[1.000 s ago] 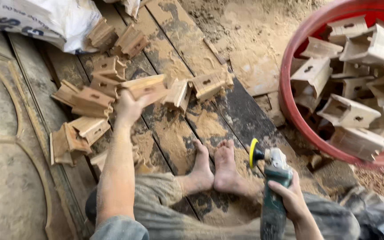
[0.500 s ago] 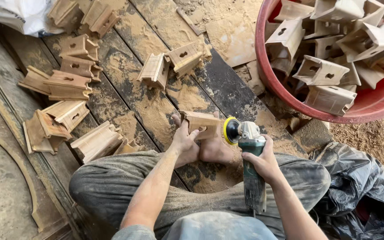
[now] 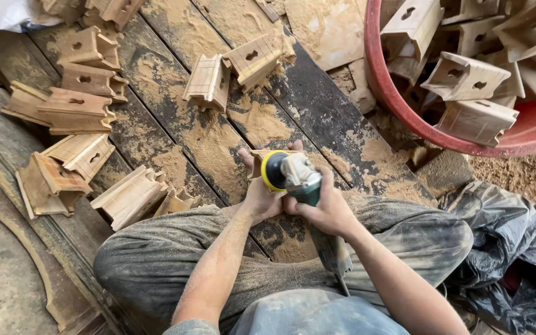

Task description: The person sits on the floor and uses a handheld power sander to smooth the surfaces of small wooden pieces. They pick up each piece, sand it, and place it aside, repeating the process with multiple items from a pile.

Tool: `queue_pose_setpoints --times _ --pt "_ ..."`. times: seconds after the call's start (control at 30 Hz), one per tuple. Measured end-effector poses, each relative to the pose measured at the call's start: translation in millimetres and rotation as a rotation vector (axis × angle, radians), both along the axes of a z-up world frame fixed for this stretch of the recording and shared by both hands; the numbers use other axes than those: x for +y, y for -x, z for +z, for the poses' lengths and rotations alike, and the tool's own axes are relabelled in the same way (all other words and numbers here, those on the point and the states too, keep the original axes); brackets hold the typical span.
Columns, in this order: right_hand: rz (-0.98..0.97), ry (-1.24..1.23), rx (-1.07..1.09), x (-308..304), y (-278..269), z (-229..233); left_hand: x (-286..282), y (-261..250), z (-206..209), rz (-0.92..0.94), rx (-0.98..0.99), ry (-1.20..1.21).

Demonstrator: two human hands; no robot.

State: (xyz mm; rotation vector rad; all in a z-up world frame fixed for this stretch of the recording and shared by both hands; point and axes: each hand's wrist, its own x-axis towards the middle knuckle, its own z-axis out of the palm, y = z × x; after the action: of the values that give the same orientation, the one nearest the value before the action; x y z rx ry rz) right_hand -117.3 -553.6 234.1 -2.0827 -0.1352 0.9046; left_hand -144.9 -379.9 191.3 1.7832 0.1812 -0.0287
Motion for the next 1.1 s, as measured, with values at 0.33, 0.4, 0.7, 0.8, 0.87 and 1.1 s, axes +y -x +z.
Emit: queue_pose_setpoints --times 0.33,0.4,0.7,0.8,0.87,1.1 --pt "0.101 0.166 0.001 15.1 -6.9 0.6 7.4 -7.7 -11.4 -0.102 -0.309 -0.49" --pt "0.068 0.139 0.006 10.3 -5.5 -4.2 7.0 6.4 -42.8 -0.034 -0.15 -0.388" --pt "0.013 0.146 0.032 -20.6 -7.0 -42.8 2.1 24.8 -141.2 0.098 0.318 -0.087" --pt "-0.005 0.16 0.04 -21.7 -7.2 -41.7 0.5 29.1 -154.7 0.107 0.329 -0.078" --pt "-0.007 0.174 0.05 -26.3 -8.5 -43.5 3.7 31.3 -157.5 0.101 0.335 -0.073" --pt "-0.056 0.213 0.083 -38.3 -14.3 -56.4 6.7 9.0 -81.7 0.136 0.31 0.071"
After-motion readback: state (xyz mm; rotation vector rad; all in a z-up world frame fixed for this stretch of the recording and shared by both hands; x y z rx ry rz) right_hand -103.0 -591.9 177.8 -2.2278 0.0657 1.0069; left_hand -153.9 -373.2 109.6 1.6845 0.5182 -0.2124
